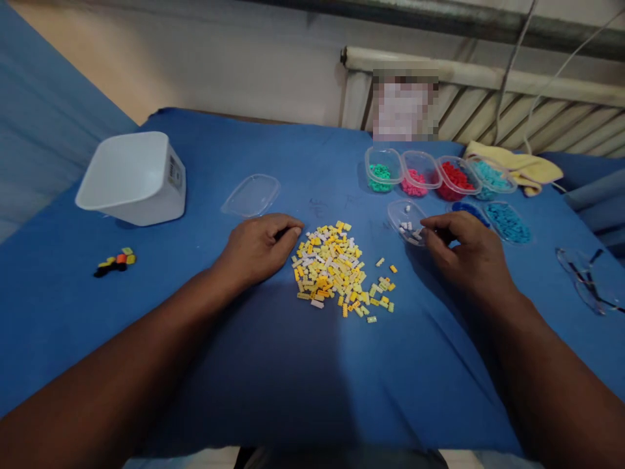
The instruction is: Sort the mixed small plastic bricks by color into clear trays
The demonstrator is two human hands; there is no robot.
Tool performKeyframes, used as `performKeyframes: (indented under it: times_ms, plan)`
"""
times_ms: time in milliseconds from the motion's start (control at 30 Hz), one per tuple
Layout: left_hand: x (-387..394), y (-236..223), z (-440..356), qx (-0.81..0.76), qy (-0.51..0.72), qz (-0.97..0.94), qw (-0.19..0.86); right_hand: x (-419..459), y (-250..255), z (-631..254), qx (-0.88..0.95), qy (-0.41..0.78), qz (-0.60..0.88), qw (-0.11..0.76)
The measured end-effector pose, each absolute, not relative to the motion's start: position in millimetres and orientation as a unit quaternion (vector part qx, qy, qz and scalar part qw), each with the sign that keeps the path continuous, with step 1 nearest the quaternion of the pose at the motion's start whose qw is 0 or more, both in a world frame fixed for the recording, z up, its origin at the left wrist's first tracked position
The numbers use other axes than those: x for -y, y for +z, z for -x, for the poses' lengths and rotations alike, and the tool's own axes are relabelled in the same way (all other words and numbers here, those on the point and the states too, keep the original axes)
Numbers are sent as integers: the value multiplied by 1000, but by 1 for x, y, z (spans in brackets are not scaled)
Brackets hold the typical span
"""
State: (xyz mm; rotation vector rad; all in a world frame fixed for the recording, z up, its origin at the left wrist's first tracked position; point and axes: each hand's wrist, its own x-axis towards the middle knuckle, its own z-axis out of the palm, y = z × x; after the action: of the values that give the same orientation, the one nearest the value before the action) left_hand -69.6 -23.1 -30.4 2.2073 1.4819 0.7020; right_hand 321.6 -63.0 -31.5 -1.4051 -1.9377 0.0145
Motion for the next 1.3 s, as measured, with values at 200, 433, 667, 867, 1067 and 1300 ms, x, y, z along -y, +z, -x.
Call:
performKeyframes:
  times_ms: [200,433,667,867,1067,1300]
  plan:
    - [22,-32,71,-530,250,-788,190,50,-44,-334,687,36,608,397]
    - [31,-11,70,-428,291,-825,226,60,-41,-334,674,-14,609,418]
    - [60,28,63,-227,100,-892,379,72,-37,-322,718,7,573,394]
    - [65,20,63,-217,25,-930,296,74,-36,-315,758,18,520,393]
    - [65,18,63,-230,16,-935,268,84,-32,-303,789,44,479,382]
    - [67,14,58,-251,20,-938,239,105,-24,-276,856,116,369,344]
